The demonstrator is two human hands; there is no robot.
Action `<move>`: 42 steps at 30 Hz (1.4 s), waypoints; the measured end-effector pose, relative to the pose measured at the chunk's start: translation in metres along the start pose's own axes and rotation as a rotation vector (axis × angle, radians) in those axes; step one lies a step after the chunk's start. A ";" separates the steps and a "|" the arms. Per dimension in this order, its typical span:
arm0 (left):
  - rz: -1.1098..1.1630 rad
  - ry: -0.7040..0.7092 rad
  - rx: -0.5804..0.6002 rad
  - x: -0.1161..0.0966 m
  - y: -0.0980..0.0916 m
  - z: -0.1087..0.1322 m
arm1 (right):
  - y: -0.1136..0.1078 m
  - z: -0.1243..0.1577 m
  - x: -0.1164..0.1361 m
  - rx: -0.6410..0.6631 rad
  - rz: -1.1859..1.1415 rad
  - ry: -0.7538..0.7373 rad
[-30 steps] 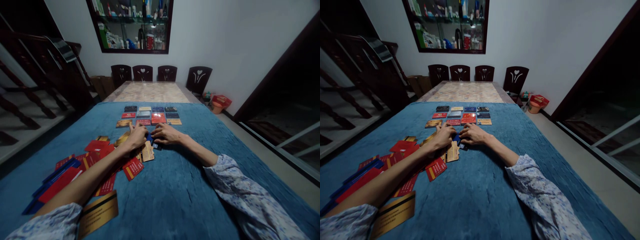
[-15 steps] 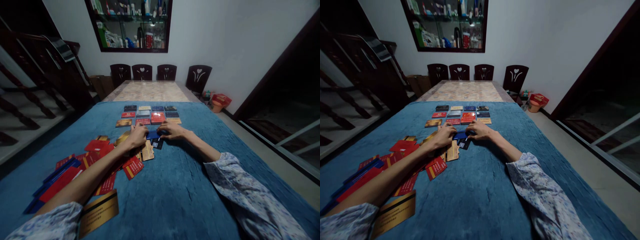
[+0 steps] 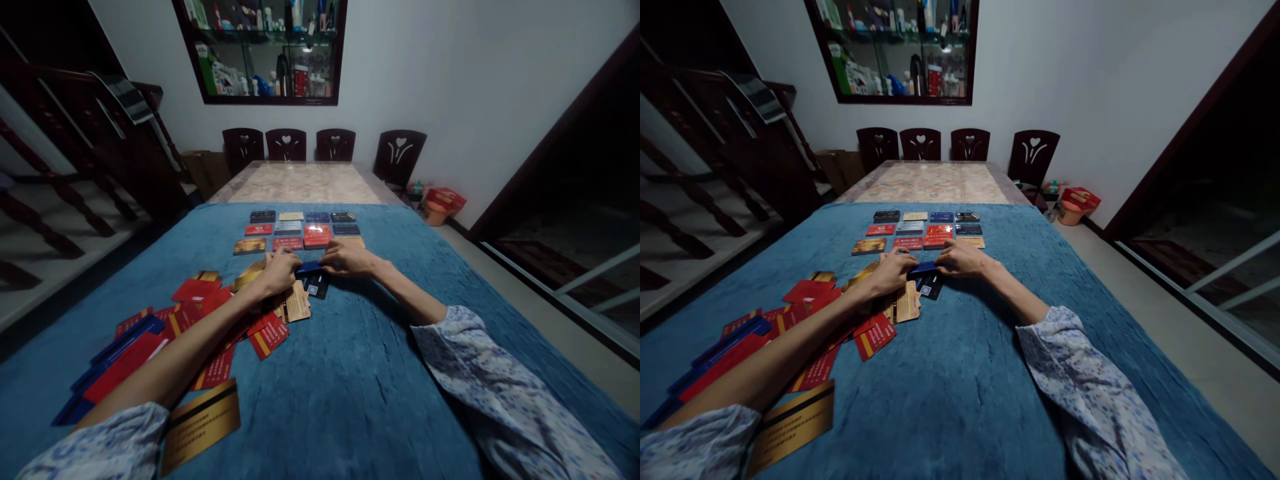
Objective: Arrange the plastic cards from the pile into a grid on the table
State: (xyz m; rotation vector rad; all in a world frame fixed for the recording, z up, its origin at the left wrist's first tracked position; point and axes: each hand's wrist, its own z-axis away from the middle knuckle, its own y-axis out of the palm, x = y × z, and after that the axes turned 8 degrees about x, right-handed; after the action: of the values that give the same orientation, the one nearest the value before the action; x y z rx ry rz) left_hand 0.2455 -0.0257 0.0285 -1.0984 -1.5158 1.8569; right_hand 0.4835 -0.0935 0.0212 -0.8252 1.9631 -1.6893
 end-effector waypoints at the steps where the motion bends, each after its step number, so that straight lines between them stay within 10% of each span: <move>1: 0.008 -0.004 -0.001 0.000 0.000 0.000 | -0.001 0.000 0.000 -0.005 0.021 -0.004; 42: 0.138 -0.045 -0.169 -0.004 -0.003 0.005 | 0.022 0.003 -0.012 -0.399 -0.258 0.287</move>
State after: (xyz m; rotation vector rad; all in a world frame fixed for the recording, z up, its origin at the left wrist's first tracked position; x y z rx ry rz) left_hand 0.2429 -0.0311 0.0327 -1.2750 -1.6868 1.8817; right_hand 0.4908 -0.0856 -0.0015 -1.0614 2.5391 -1.6514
